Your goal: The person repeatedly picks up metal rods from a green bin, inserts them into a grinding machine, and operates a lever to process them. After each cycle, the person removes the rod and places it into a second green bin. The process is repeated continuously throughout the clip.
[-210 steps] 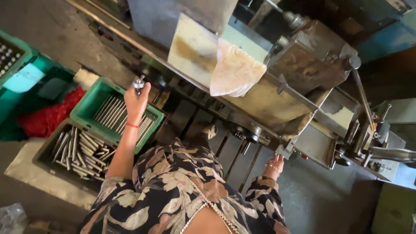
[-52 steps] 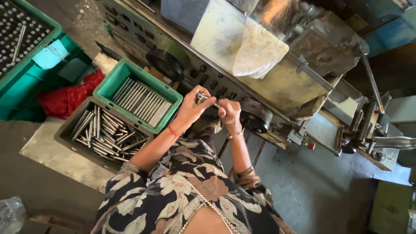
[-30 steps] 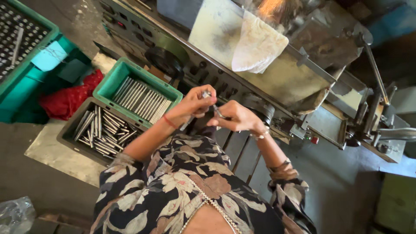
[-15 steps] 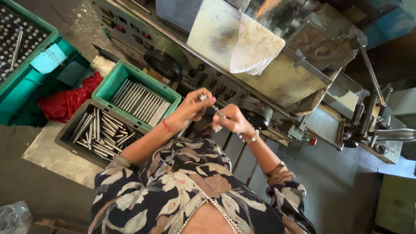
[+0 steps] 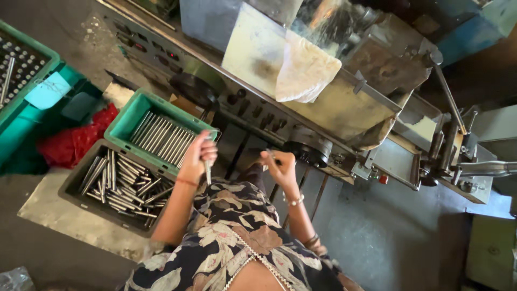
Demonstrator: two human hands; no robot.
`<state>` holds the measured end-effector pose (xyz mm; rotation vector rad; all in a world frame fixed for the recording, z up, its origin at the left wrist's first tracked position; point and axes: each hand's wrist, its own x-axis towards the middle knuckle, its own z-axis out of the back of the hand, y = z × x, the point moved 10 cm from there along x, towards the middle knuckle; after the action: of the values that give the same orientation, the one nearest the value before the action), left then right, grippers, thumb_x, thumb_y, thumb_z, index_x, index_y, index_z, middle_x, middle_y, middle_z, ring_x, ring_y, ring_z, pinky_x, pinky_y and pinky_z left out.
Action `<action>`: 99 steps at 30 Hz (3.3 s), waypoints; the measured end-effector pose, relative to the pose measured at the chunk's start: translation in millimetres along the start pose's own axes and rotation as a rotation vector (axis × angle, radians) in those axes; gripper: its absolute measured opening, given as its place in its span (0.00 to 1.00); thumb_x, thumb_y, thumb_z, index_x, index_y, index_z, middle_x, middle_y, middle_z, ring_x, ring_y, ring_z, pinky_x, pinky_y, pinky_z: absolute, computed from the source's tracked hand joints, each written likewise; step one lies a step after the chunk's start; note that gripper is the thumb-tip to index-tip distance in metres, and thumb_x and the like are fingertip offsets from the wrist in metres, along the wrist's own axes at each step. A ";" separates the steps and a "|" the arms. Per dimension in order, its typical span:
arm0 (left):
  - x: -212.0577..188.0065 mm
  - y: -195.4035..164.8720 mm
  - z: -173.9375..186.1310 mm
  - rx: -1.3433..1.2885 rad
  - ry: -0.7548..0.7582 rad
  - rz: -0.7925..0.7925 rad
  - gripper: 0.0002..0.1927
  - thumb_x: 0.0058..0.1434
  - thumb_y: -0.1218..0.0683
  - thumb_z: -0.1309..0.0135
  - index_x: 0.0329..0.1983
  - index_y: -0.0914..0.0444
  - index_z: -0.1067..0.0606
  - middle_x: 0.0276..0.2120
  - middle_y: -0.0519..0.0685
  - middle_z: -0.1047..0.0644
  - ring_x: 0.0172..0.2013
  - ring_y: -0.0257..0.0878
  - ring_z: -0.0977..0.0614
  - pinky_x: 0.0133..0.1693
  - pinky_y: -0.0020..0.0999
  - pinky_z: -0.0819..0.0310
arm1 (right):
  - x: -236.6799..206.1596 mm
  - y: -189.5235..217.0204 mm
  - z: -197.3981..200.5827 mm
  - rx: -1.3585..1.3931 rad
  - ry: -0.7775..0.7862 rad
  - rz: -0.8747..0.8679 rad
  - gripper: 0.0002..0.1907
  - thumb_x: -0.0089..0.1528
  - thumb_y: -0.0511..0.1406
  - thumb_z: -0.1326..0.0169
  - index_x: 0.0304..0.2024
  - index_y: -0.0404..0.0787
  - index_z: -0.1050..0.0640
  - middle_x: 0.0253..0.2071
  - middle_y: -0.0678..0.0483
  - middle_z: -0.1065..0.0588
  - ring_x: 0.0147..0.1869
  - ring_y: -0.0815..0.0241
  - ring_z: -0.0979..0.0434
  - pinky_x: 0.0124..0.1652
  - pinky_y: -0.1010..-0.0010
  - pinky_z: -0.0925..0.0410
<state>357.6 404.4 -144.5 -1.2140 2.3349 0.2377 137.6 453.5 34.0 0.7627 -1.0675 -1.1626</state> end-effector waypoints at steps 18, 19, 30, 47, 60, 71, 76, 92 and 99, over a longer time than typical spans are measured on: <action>144.3 -71.7 -107.6 -0.199 0.063 -0.184 0.22 0.69 0.54 0.44 0.23 0.53 0.42 0.18 0.36 0.44 0.17 0.27 0.43 0.18 0.22 0.49 | 62.4 -105.6 259.7 -0.121 -0.612 -0.248 0.24 0.68 0.46 0.42 0.22 0.37 0.21 0.16 0.64 0.35 0.21 0.75 0.41 0.23 0.77 0.51; 161.4 -47.8 -149.2 -0.175 0.149 -0.059 0.21 0.71 0.55 0.45 0.24 0.54 0.40 0.19 0.36 0.44 0.18 0.27 0.43 0.18 0.23 0.50 | 73.0 -102.3 286.2 -0.245 -0.639 -0.208 0.25 0.68 0.47 0.41 0.22 0.37 0.21 0.17 0.63 0.36 0.22 0.74 0.42 0.24 0.76 0.50; 374.6 108.9 -448.8 0.628 0.366 -0.008 0.07 0.66 0.55 0.43 0.38 0.56 0.31 0.20 0.41 0.34 0.15 0.30 0.36 0.17 0.29 0.42 | 122.8 -142.5 630.9 -0.803 -0.896 -0.151 0.23 0.74 0.44 0.38 0.32 0.33 0.20 0.25 0.50 0.26 0.28 0.57 0.31 0.31 0.62 0.40; 553.3 61.3 -492.5 0.688 -0.300 -0.424 0.22 0.58 0.52 0.43 0.52 0.54 0.39 0.33 0.52 0.29 0.21 0.41 0.29 0.20 0.40 0.37 | 109.0 -240.5 717.9 -1.289 -0.838 -0.592 0.34 0.77 0.49 0.59 0.27 0.31 0.20 0.27 0.35 0.25 0.31 0.29 0.24 0.35 0.39 0.33; 594.2 57.4 -482.4 0.687 -0.225 -0.422 0.10 0.61 0.53 0.43 0.40 0.58 0.31 0.23 0.47 0.31 0.18 0.38 0.31 0.20 0.39 0.40 | 98.5 -262.0 729.2 -1.255 -0.989 -0.611 0.29 0.74 0.47 0.55 0.25 0.37 0.18 0.23 0.42 0.24 0.28 0.39 0.22 0.31 0.48 0.31; 595.8 57.2 -475.6 0.643 -0.252 -0.396 0.15 0.61 0.55 0.50 0.50 0.50 0.33 0.31 0.49 0.28 0.21 0.41 0.28 0.21 0.41 0.36 | 99.6 -266.0 730.7 -1.259 -0.964 -0.736 0.31 0.75 0.48 0.57 0.26 0.35 0.18 0.26 0.38 0.23 0.31 0.36 0.21 0.34 0.46 0.31; 596.6 64.7 -492.5 0.472 -0.008 -0.336 0.19 0.64 0.59 0.50 0.56 0.49 0.34 0.35 0.48 0.28 0.26 0.43 0.25 0.27 0.45 0.29 | 93.5 -265.2 720.6 -1.278 -0.960 -0.752 0.31 0.74 0.49 0.57 0.31 0.34 0.17 0.28 0.36 0.23 0.33 0.33 0.21 0.36 0.43 0.30; 598.7 77.0 -538.1 0.571 0.238 -0.503 0.20 0.61 0.65 0.40 0.50 0.57 0.36 0.41 0.49 0.30 0.40 0.43 0.25 0.38 0.52 0.31 | 109.6 -262.4 740.8 -1.242 -1.018 -0.688 0.27 0.74 0.46 0.54 0.30 0.36 0.16 0.25 0.41 0.23 0.29 0.42 0.20 0.32 0.50 0.29; 587.5 89.9 -550.0 0.489 0.247 -0.369 0.32 0.57 0.64 0.44 0.59 0.51 0.43 0.46 0.52 0.29 0.46 0.47 0.22 0.48 0.69 0.26 | 109.3 -269.4 744.6 -1.219 -1.015 -0.695 0.30 0.76 0.46 0.55 0.25 0.37 0.19 0.20 0.47 0.26 0.24 0.53 0.23 0.30 0.57 0.31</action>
<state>-187.7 -168.4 29.6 -1.4343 2.1218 -0.6034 -648.9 315.3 70.4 -0.5799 -0.5877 -2.5491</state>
